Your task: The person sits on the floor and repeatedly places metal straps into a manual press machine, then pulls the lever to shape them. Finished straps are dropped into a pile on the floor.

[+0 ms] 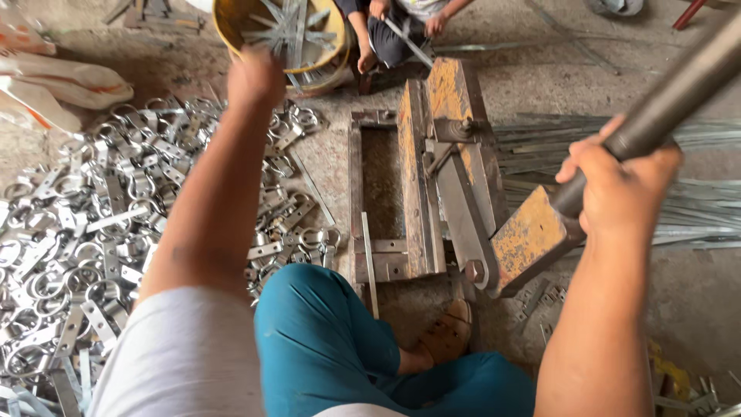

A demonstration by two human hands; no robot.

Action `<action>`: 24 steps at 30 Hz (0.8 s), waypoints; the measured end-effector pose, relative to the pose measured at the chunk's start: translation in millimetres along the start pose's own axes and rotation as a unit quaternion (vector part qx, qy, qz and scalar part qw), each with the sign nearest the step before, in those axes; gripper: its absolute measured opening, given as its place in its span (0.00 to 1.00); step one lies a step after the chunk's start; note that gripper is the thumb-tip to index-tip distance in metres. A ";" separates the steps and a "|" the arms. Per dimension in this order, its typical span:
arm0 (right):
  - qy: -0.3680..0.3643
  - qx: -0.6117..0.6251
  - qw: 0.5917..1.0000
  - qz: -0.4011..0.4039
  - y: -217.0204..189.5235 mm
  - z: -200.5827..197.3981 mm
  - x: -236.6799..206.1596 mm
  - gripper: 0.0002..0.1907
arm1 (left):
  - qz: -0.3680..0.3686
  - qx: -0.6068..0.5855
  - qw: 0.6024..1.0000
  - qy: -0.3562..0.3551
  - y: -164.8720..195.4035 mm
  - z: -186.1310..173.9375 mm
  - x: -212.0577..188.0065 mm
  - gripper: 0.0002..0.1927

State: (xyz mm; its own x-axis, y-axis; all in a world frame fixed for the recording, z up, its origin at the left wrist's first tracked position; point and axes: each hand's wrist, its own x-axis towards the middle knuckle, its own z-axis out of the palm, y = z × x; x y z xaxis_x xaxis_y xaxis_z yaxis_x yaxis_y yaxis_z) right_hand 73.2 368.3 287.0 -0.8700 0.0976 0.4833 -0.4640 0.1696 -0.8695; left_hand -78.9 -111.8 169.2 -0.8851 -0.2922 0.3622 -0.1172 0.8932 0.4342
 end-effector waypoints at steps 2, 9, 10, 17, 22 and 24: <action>-0.003 0.028 0.999 0.028 7.3 10.0 18.4 0.13 | 0.012 -0.107 0.984 0.143 4.4 -31.0 40.6 0.13; 0.014 -0.096 0.995 -0.029 -20.9 33.2 17.2 0.23 | 0.163 -0.019 0.961 0.224 -16.9 -54.1 26.8 0.16; 0.042 -0.201 0.977 -0.061 -29.3 36.1 9.3 0.32 | 0.130 -0.047 0.980 0.146 -24.3 -47.9 3.2 0.19; -0.036 -0.172 0.933 -0.314 2.4 99.4 -150.2 0.08 | -0.092 -0.205 0.974 -0.035 -79.1 -20.5 -261.9 0.11; -0.286 -0.324 0.848 0.306 135.9 151.8 -261.5 0.16 | -0.298 -0.597 0.740 -0.081 -75.3 -39.5 -329.0 0.13; -0.283 -0.317 0.825 0.373 182.8 150.2 -283.7 0.17 | -0.321 -0.667 0.664 -0.107 -72.7 -52.3 -332.2 0.14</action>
State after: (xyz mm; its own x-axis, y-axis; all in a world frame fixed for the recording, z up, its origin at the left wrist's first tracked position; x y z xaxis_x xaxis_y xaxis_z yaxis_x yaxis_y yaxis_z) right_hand 210.2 224.3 -24.4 -0.8956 -0.0358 -0.4435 0.2608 0.7653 -0.5884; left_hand 247.2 -97.6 60.4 -0.9060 -0.2838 -0.3140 -0.1243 -0.5307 0.8384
